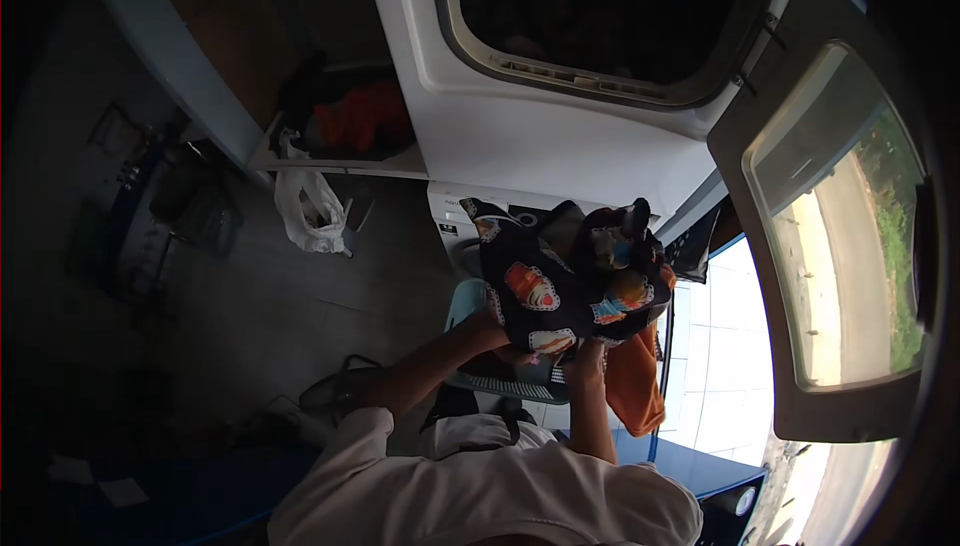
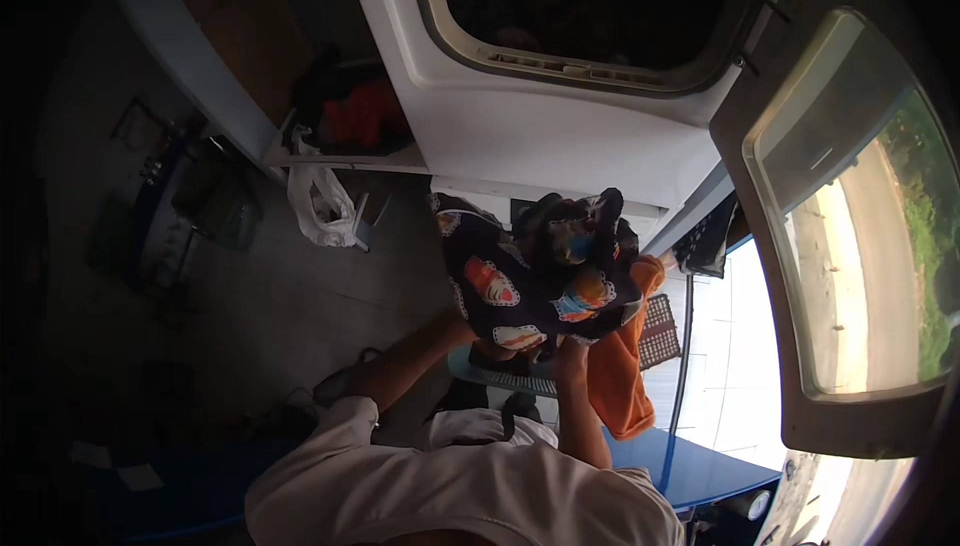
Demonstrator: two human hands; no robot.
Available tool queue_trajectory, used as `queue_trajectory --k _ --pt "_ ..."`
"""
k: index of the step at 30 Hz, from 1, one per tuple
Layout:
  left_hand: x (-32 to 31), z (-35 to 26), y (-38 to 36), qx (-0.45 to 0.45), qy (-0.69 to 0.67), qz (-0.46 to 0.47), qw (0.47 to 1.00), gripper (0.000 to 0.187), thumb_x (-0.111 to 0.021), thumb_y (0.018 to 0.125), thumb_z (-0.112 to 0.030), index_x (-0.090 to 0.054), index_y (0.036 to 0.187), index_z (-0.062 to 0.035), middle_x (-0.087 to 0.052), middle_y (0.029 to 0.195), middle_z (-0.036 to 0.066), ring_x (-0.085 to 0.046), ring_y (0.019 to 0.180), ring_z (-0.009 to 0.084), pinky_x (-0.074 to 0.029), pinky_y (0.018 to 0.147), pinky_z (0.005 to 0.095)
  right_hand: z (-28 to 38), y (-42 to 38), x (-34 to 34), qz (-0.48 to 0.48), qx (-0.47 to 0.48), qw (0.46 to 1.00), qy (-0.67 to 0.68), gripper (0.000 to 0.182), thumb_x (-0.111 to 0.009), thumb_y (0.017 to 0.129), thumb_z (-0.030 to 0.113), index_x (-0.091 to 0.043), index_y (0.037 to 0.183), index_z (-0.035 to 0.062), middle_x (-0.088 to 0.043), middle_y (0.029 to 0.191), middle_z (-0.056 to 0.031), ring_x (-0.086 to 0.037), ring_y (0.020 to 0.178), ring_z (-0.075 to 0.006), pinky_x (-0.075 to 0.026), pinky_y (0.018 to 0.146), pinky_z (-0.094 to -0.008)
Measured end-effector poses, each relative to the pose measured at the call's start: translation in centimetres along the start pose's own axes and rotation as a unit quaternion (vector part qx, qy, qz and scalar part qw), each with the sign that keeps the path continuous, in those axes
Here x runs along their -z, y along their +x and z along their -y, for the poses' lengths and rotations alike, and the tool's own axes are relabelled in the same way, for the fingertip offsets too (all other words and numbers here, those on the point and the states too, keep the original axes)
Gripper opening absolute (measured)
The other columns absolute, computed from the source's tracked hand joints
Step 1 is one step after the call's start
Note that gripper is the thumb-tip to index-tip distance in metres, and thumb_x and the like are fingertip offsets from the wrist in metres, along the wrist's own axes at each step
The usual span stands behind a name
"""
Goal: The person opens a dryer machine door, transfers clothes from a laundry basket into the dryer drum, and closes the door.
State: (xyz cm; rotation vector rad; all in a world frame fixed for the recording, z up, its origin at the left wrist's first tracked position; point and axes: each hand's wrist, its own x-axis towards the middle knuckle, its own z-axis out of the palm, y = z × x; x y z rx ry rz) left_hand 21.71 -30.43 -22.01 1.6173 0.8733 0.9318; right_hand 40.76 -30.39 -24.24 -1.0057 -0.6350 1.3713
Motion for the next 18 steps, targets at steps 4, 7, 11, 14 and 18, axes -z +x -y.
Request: queue_trajectory --k 4,7,11,14,18 --pt "6.8 -5.3 8.0 -0.104 0.284 0.065 0.951 0.05 -0.057 0.089 -0.028 -0.041 0.132 -0.0093 -0.048 0.13 0.01 -0.046 0.12 0.0234 -0.036 0.102 0.0375 9.3 2.0 -10.3 -0.075 0.403 0.864 -0.292 0.067 -0.052 0.089 0.045 -0.027 0.139 0.0058 -0.038 0.132 -0.0184 -0.036 0.125 -0.031 -0.03 0.101 -0.0437" --pt "10.3 -9.4 9.2 -0.12 0.226 0.015 0.967 0.06 -0.064 0.086 -0.023 -0.035 0.137 -0.0105 -0.045 0.134 0.012 -0.043 0.124 0.0241 -0.035 0.103 0.0375 11.5 6.7 -15.7 0.015 0.48 0.827 -0.292 0.067 -0.054 0.087 0.041 -0.029 0.138 0.0066 -0.04 0.131 -0.0178 -0.038 0.123 -0.0313 -0.032 0.1 -0.0434" --pt "12.1 -5.8 6.6 -0.185 0.079 -0.105 0.974 0.073 -0.069 0.082 -0.018 -0.028 0.143 -0.0127 -0.04 0.136 0.014 -0.045 0.123 0.0271 -0.035 0.103 0.0391 14.1 14.0 -23.4 0.114 0.506 0.799 -0.304 0.067 -0.057 0.084 0.037 -0.03 0.137 0.0077 -0.042 0.13 -0.017 -0.041 0.121 -0.0318 -0.034 0.099 -0.043" --pt "12.7 0.3 2.8 -0.013 -0.014 -0.016 1.0 0.069 -0.067 0.084 -0.019 -0.03 0.142 -0.0127 -0.036 0.139 0.012 -0.048 0.121 0.0259 -0.038 0.101 0.0398 15.9 20.7 -29.8 0.162 0.532 0.76 -0.336 0.067 -0.059 0.081 0.033 -0.032 0.137 0.0085 -0.044 0.13 -0.0163 -0.043 0.12 -0.0321 -0.036 0.098 -0.0427" --pt "11.4 12.1 -5.2 0.133 -0.061 -0.072 0.987 0.058 -0.065 0.086 -0.024 -0.038 0.136 -0.0089 -0.048 0.128 0.017 -0.059 0.105 0.0282 -0.049 0.086 0.0368 18.3 32.2 -40.4 0.205 0.564 0.685 -0.413 0.068 -0.063 0.078 0.029 -0.034 0.136 0.0095 -0.046 0.129 -0.0155 -0.046 0.118 -0.0325 -0.039 0.096 -0.0423"
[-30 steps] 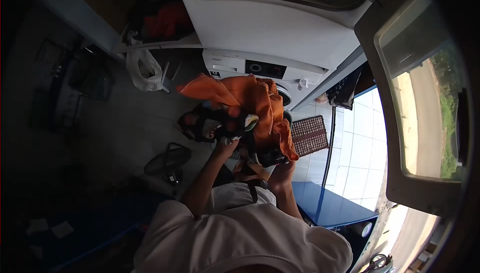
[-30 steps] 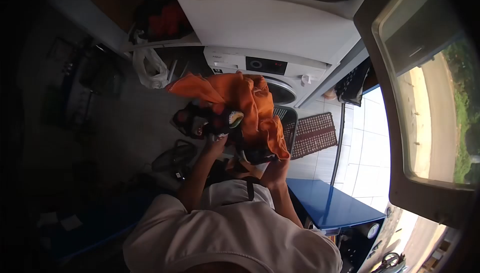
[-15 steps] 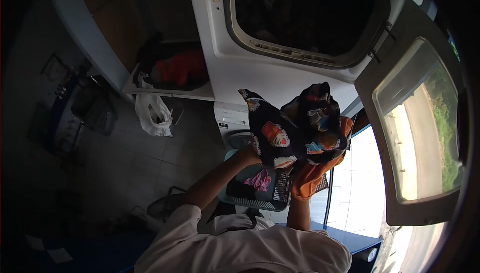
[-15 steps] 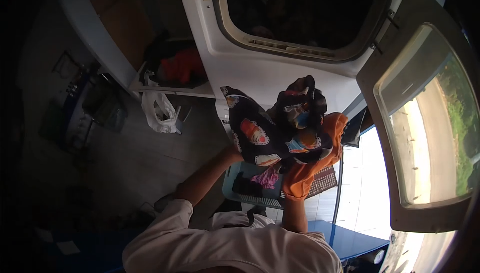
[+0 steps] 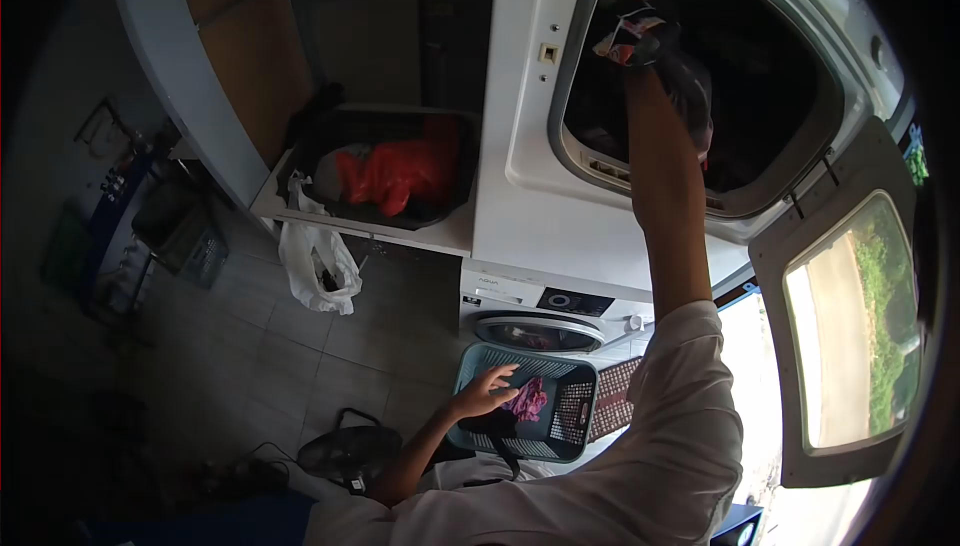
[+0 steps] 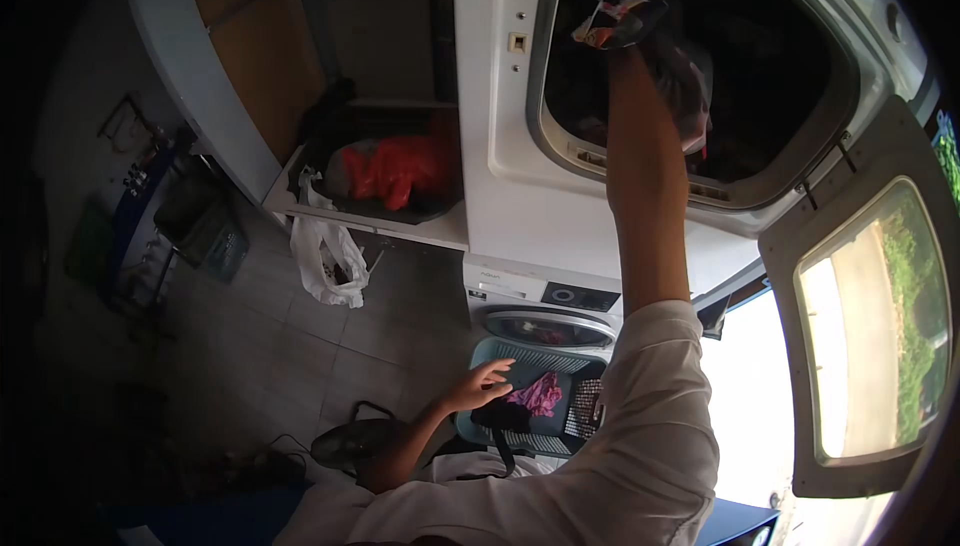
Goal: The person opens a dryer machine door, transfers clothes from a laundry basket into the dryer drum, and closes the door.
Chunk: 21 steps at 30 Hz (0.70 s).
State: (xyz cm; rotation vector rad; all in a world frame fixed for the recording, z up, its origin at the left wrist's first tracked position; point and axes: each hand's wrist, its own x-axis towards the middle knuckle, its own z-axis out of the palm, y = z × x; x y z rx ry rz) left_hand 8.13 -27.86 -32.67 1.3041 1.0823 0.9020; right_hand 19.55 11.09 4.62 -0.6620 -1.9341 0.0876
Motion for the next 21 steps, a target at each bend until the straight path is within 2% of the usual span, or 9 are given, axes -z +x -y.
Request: queue_trajectory --k 4,6,8,11,14,15,17,20,21 --pt "1.5 20.5 -8.8 0.221 0.04 -0.088 0.97 0.059 -0.07 0.081 -0.031 -0.046 0.128 -0.0038 -0.062 0.105 0.017 -0.062 0.094 0.0241 -0.05 0.079 0.035 -7.1 7.9 -5.3 0.133 0.029 0.984 -0.115 0.069 -0.066 0.075 0.024 -0.035 0.135 0.0106 -0.049 0.128 -0.0147 -0.048 0.116 -0.033 -0.042 0.095 -0.0419" --pt "3.0 25.4 -14.2 0.332 0.13 -0.104 0.928 0.059 -0.072 0.077 -0.032 -0.05 0.123 -0.0019 -0.066 0.093 0.014 -0.063 0.086 0.0207 -0.051 0.073 0.0335 -9.2 9.0 -6.0 0.211 0.03 0.966 -0.147 0.07 -0.067 0.073 0.022 -0.036 0.134 0.0111 -0.05 0.127 -0.0143 -0.05 0.115 -0.0332 -0.043 0.094 -0.0417" --pt "3.6 29.3 -19.6 0.393 0.072 -0.176 0.9 0.055 -0.071 0.075 -0.032 -0.055 0.118 -0.0028 -0.064 0.088 0.014 -0.062 0.076 0.0209 -0.051 0.067 0.0354 -9.5 9.2 -4.6 0.25 0.049 0.958 -0.135 0.071 -0.069 0.071 0.02 -0.037 0.134 0.0117 -0.051 0.127 -0.0139 -0.051 0.114 -0.0334 -0.044 0.093 -0.0415" --pt "5.2 31.6 -25.6 0.362 0.04 -0.214 0.906 0.033 -0.065 0.079 -0.03 -0.061 0.098 -0.0029 -0.059 0.07 0.007 -0.057 0.06 0.0177 -0.048 0.056 0.0346 -7.0 7.2 0.3 0.218 0.105 0.969 -0.056 0.072 -0.071 0.069 0.017 -0.039 0.133 0.0125 -0.053 0.126 -0.0133 -0.053 0.113 -0.0338 -0.046 0.092 -0.0411" --pt "5.9 32.7 -28.2 0.458 -0.067 -0.182 0.868 0.022 -0.058 0.083 -0.026 -0.06 0.081 -0.0049 -0.054 0.061 0.001 -0.051 0.051 0.0154 -0.043 0.048 0.0332 -1.7 1.6 7.3 0.208 -0.117 0.969 -0.059 0.048 -0.066 0.079 0.021 -0.052 0.122 0.0082 -0.059 0.113 -0.014 -0.062 0.097 -0.0189 -0.049 0.082 -0.031" --pt "5.7 33.0 -28.7 0.463 -0.057 -0.198 0.862 0.021 -0.056 0.084 -0.026 -0.058 0.079 -0.0058 -0.054 0.062 0.001 -0.05 0.05 0.0144 -0.042 0.047 0.0322 -1.4 -0.1 9.6 0.237 -0.202 0.949 -0.05 0.045 -0.066 0.077 0.025 -0.056 0.119 0.0107 -0.064 0.105 -0.0109 -0.065 0.087 -0.0164 -0.052 0.073 -0.0308" --pt "5.2 33.1 -27.2 0.461 -0.042 -0.234 0.855 0.02 -0.052 0.085 -0.024 -0.055 0.074 -0.0076 -0.054 0.062 -0.001 -0.048 0.049 0.0122 -0.04 0.044 0.0302 2.8 -3.6 12.5 0.256 -0.404 0.876 -0.065 0.033 -0.059 0.083 0.032 -0.062 0.111 0.0135 -0.064 0.102 -0.0078 -0.063 0.09 -0.011 -0.052 0.072 -0.0321" --pt "3.9 29.4 -24.2 0.427 -0.132 -0.292 0.846 0.018 -0.052 0.086 -0.023 -0.057 0.076 -0.0084 -0.055 0.063 -0.001 -0.05 0.05 0.011 -0.039 0.044 0.0279 -2.6 -5.5 10.1 0.343 -0.357 0.868 -0.048 0.033 -0.053 0.088 0.037 -0.064 0.111 0.0165 -0.064 0.106 -0.0071 -0.061 0.098 -0.0145 -0.049 0.081 -0.0334" --pt "3.5 27.9 -22.9 0.413 -0.176 -0.317 0.836 0.018 -0.052 0.086 -0.023 -0.058 0.078 -0.0088 -0.056 0.064 -0.002 -0.051 0.05 0.0104 -0.039 0.044 0.0268 -5.4 -5.7 8.3 0.369 -0.282 0.882 -0.075 0.031 -0.052 0.09 0.032 -0.063 0.112 0.0128 -0.063 0.109 -0.0084 -0.058 0.102 -0.0184 -0.047 0.085 -0.0332"
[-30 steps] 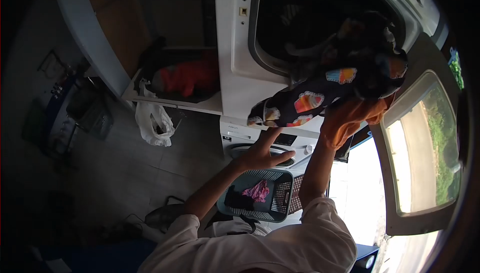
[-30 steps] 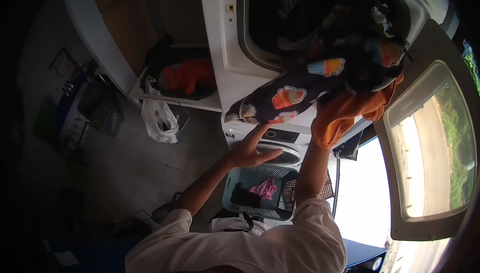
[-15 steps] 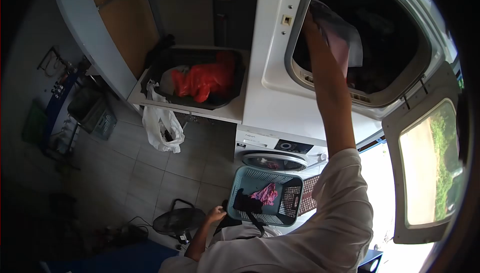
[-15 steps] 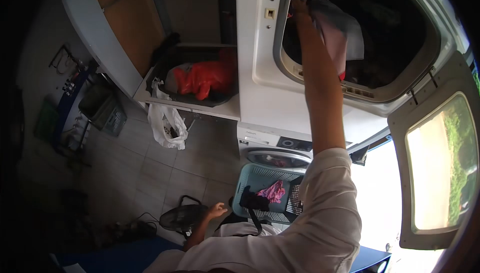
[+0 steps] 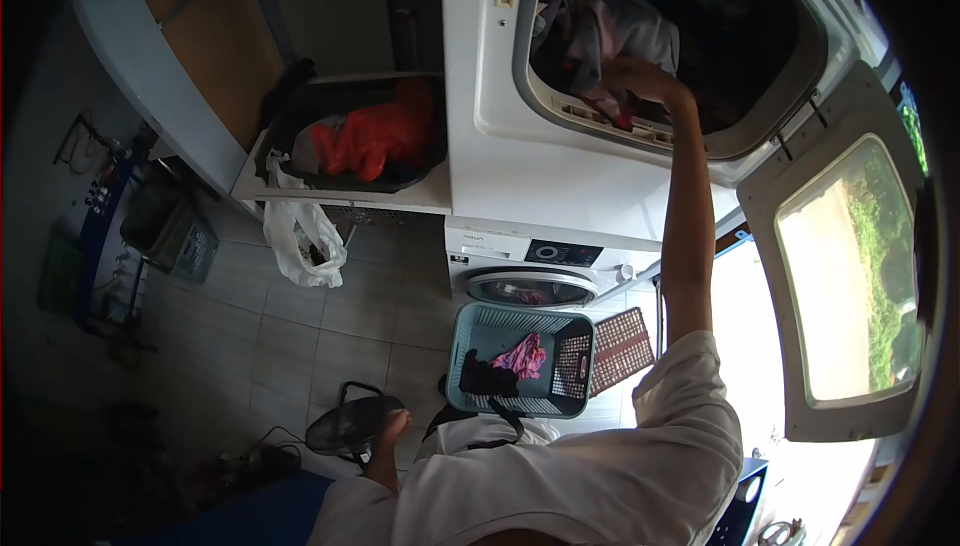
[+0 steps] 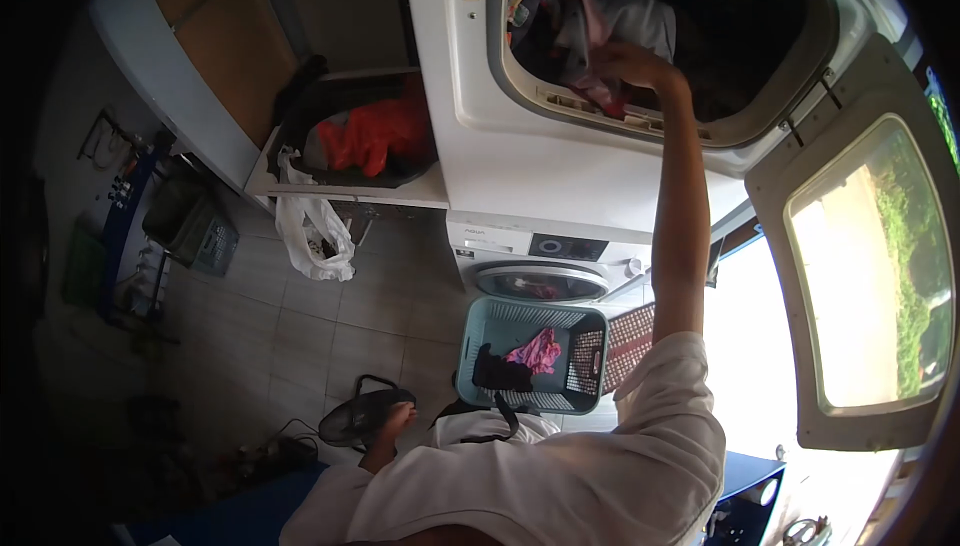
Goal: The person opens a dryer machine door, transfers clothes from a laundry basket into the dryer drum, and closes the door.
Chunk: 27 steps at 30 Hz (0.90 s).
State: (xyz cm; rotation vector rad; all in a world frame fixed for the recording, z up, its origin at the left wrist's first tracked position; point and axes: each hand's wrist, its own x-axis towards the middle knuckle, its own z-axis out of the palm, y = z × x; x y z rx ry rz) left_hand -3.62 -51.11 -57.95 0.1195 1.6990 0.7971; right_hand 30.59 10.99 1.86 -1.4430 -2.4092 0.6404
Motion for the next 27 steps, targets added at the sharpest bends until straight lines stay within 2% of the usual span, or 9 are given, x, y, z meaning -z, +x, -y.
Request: queue_trajectory --k 4,7,11,16,19,21,23,24,27 --pt "-3.3 -3.0 0.7 -0.018 0.072 0.004 0.997 0.016 -0.052 0.088 -0.023 -0.061 0.093 -0.0104 -0.059 0.072 -0.001 -0.058 0.061 0.0097 -0.044 0.052 0.0243 -2.3 3.6 -1.5 0.037 0.086 0.99 -0.107 0.032 -0.05 0.092 0.025 -0.06 0.118 0.0078 -0.061 0.117 -0.0103 -0.057 0.105 -0.0231 -0.041 0.094 -0.0302" --pt "-4.5 -3.8 0.6 -0.075 0.055 0.031 0.995 0.023 -0.054 0.089 -0.023 -0.059 0.108 -0.0112 -0.064 0.084 0.001 -0.062 0.072 0.0102 -0.047 0.057 0.0229 -2.1 2.1 -1.6 0.015 0.179 0.981 -0.075 0.035 -0.05 0.091 0.037 -0.064 0.113 0.0144 -0.062 0.115 -0.0103 -0.059 0.102 -0.0223 -0.043 0.091 -0.0308" --pt "-6.2 -2.7 -1.4 -0.09 0.042 0.009 0.995 0.026 -0.054 0.088 -0.018 -0.058 0.112 -0.0086 -0.064 0.083 0.001 -0.062 0.071 0.0102 -0.048 0.06 0.023 -1.3 -6.2 -2.8 -0.043 0.146 0.988 -0.01 0.03 -0.044 0.096 0.021 -0.061 0.112 0.0026 -0.06 0.114 -0.0131 -0.06 0.1 -0.0248 -0.046 0.089 -0.0315" --pt "-6.5 7.6 -4.6 -0.133 0.158 0.001 0.978 0.028 -0.057 0.085 -0.013 -0.058 0.111 -0.0023 -0.064 0.094 0.008 -0.063 0.079 0.0167 -0.05 0.071 0.0293 -3.3 -21.4 -12.1 -0.1 0.251 0.883 0.384 0.031 -0.043 0.096 0.021 -0.057 0.115 0.0005 -0.06 0.11 -0.0154 -0.06 0.101 -0.0264 -0.048 0.087 -0.0357" --pt "-8.0 14.2 -8.8 -0.123 0.198 -0.04 0.972 0.028 -0.057 0.085 -0.013 -0.058 0.11 -0.0016 -0.064 0.096 0.008 -0.062 0.084 0.0168 -0.048 0.076 0.0302 -12.3 -27.1 -27.2 -0.049 -0.075 0.833 0.545 0.041 -0.044 0.095 0.027 -0.045 0.129 0.0045 -0.061 0.108 -0.0118 -0.059 0.1 -0.0203 -0.045 0.086 -0.0324" --pt "-8.7 16.9 -10.8 -0.116 0.22 -0.053 0.967 0.028 -0.057 0.085 -0.013 -0.057 0.11 -0.0013 -0.063 0.097 0.009 -0.062 0.087 0.0169 -0.048 0.078 0.0306 -17.7 -34.3 -39.5 0.078 -0.225 0.897 0.372 0.04 -0.053 0.091 0.026 -0.05 0.123 0.0013 -0.063 0.102 -0.0102 -0.059 0.095 -0.0195 -0.047 0.078 -0.0303" --pt "-10.8 17.8 -13.2 -0.079 0.143 -0.062 0.985 0.027 -0.055 0.087 -0.014 -0.057 0.112 -0.002 -0.062 0.099 0.009 -0.06 0.091 0.0167 -0.047 0.079 0.0298 -22.0 -45.0 -51.5 0.264 -0.193 0.934 0.141 0.038 -0.061 0.085 0.022 -0.055 0.117 0.0018 -0.064 0.101 -0.0158 -0.062 0.091 -0.0207 -0.048 0.078 -0.0328" --pt "-11.2 17.9 -14.0 -0.06 0.108 -0.068 0.99 0.027 -0.055 0.088 -0.015 -0.056 0.112 -0.0023 -0.062 0.099 0.009 -0.059 0.093 0.0166 -0.047 0.08 0.0294 -20.0 -47.5 -51.6 0.424 -0.291 0.827 0.227 0.037 -0.062 0.084 0.02 -0.057 0.114 0.0002 -0.062 0.106 -0.019 -0.062 0.097 -0.0256 -0.048 0.083 -0.0351" --pt "-14.6 19.0 -12.9 0.01 -0.005 -0.07 0.997 0.026 -0.051 0.093 -0.017 -0.055 0.114 -0.003 -0.06 0.102 0.01 -0.059 0.092 0.016 -0.047 0.08 0.0285 -24.1 -57.7 -61.4 0.45 -0.121 0.843 0.267 0.048 -0.066 0.081 0.023 -0.052 0.124 0.0087 -0.067 0.096 -0.0158 -0.066 0.084 -0.0251 -0.052 0.074 -0.0343"
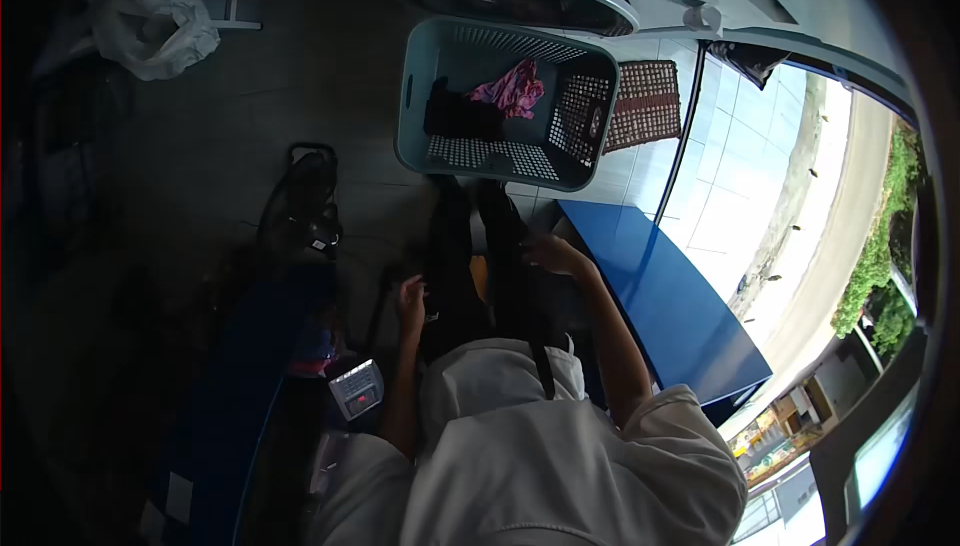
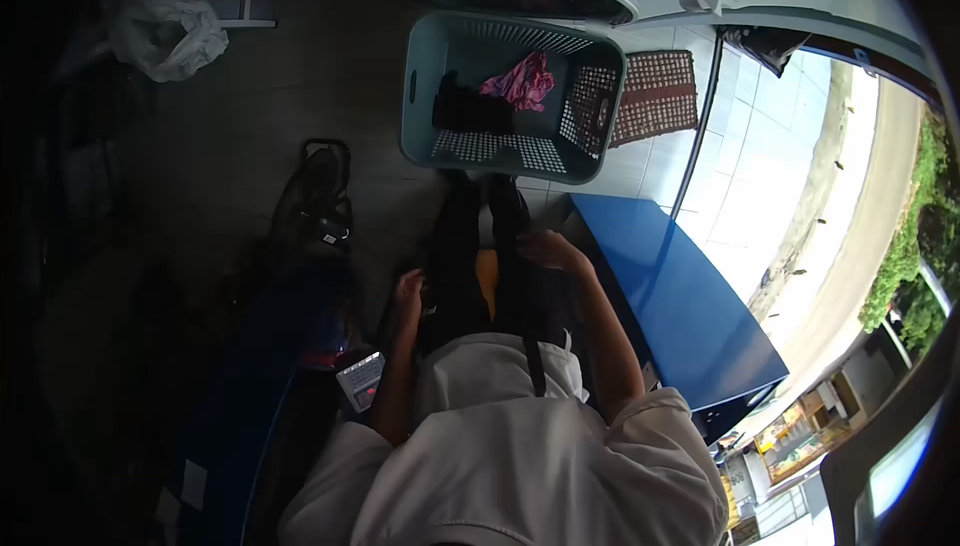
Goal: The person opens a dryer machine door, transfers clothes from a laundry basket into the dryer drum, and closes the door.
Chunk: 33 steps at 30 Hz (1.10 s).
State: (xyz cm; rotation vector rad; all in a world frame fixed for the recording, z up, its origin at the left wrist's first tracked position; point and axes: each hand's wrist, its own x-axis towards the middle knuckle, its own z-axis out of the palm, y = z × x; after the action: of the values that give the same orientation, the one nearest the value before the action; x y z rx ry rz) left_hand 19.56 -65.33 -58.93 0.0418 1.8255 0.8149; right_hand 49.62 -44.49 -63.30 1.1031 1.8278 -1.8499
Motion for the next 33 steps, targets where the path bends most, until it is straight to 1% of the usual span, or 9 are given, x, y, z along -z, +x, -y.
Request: queue_trajectory --k 4,7,9,11,14,16,25,30,33 --pt "-4.9 2.9 5.7 -0.026 0.003 0.039 0.999 0.028 -0.05 0.095 -0.021 -0.053 0.117 -0.0035 -0.058 0.105 0.009 -0.057 0.092 0.0148 -0.047 0.08 0.0274 -7.8 9.4 1.0 -0.115 -0.019 0.952 0.282 0.047 -0.065 0.08 0.019 -0.051 0.123 0.0054 -0.066 0.096 -0.0157 -0.066 0.083 -0.0238 -0.052 0.071 -0.0334" --pt "-7.7 3.7 8.8 0.019 0.023 0.088 0.996 0.03 -0.054 0.093 -0.024 -0.053 0.116 -0.0043 -0.058 0.102 0.004 -0.057 0.09 0.0123 -0.046 0.082 0.0276 -7.9 22.2 6.7 -0.166 -0.101 0.978 0.077 0.052 -0.067 0.076 0.013 -0.048 0.122 0.0006 -0.066 0.097 -0.0167 -0.065 0.088 -0.0274 -0.051 0.074 -0.0346" --pt "-9.1 6.0 10.6 0.038 0.001 0.094 0.995 0.032 -0.055 0.093 -0.023 -0.052 0.118 -0.0044 -0.058 0.101 0.004 -0.057 0.089 0.0117 -0.045 0.082 0.0273 -18.0 33.3 5.6 -0.297 0.057 0.948 -0.104 0.064 -0.073 0.073 0.02 -0.041 0.127 0.0078 -0.065 0.096 -0.0138 -0.065 0.089 -0.0259 -0.052 0.075 -0.0357" --pt "-10.2 8.3 11.7 0.057 -0.01 0.09 0.994 0.032 -0.056 0.092 -0.023 -0.052 0.118 -0.0045 -0.057 0.101 0.004 -0.057 0.088 0.0115 -0.045 0.081 0.0271 -18.6 41.2 6.9 -0.219 -0.077 0.971 -0.053 0.09 -0.079 0.065 0.037 -0.029 0.137 0.0133 -0.055 0.119 -0.0168 -0.055 0.111 -0.0288 -0.042 0.094 -0.0431" --pt "-9.7 9.8 12.0 0.163 -0.014 0.145 0.976 0.034 -0.059 0.09 -0.019 -0.051 0.12 -0.0048 -0.057 0.101 0.004 -0.056 0.088 0.0102 -0.045 0.08 0.0253 -20.8 48.9 4.9 -0.273 -0.05 0.948 -0.158 0.099 -0.08 0.061 0.043 -0.025 0.14 0.0158 -0.054 0.123 -0.0175 -0.052 0.114 -0.0309 -0.041 0.096 -0.0437" --pt "-9.3 9.2 13.0 0.219 -0.028 0.181 0.958 0.036 -0.062 0.088 -0.016 -0.05 0.12 -0.0051 -0.056 0.1 0.003 -0.056 0.089 0.0093 -0.045 0.079 0.024 -21.6 51.3 2.1 -0.298 -0.079 0.916 -0.256 0.101 -0.077 0.059 0.048 -0.025 0.14 0.0156 -0.042 0.135 -0.0195 -0.051 0.11 -0.0465 -0.045 0.089 -0.0527" --pt "-9.5 9.1 10.7 0.197 -0.04 0.166 0.965 0.04 -0.064 0.087 -0.015 -0.049 0.123 -0.0053 -0.056 0.1 0.002 -0.055 0.092 0.0092 -0.045 0.078 0.0239 -15.4 43.7 4.0 -0.134 -0.291 0.935 -0.155 0.07 -0.071 0.064 0.053 -0.06 0.113 0.0031 -0.061 0.111 -0.0206 -0.06 0.104 -0.0338 -0.049 0.087 -0.0414" --pt "-9.5 3.4 7.8 0.166 -0.114 0.18 0.963 0.045 -0.061 0.09 -0.027 -0.045 0.126 -0.0053 -0.056 0.103 0.005 -0.055 0.096 0.0139 -0.046 0.086 0.0299 -5.3 30.0 5.2 -0.161 -0.199 0.965 -0.064 0.078 -0.073 0.065 0.045 -0.051 0.121 -0.0029 -0.063 0.105 -0.0236 -0.061 0.1 -0.0357 -0.048 0.087 -0.0414" --pt "-9.1 -2.3 6.0 0.263 -0.337 0.188 0.884 0.064 -0.058 0.088 -0.044 -0.035 0.135 -0.0056 -0.051 0.12 0.015 -0.053 0.109 0.0246 -0.042 0.097 0.0422 4.3 18.5 6.5 -0.159 -0.128 0.978 -0.041 0.079 -0.076 0.064 0.036 -0.045 0.125 -0.0037 -0.061 0.108 -0.0254 -0.06 0.101 -0.0377 -0.047 0.088 -0.0406"
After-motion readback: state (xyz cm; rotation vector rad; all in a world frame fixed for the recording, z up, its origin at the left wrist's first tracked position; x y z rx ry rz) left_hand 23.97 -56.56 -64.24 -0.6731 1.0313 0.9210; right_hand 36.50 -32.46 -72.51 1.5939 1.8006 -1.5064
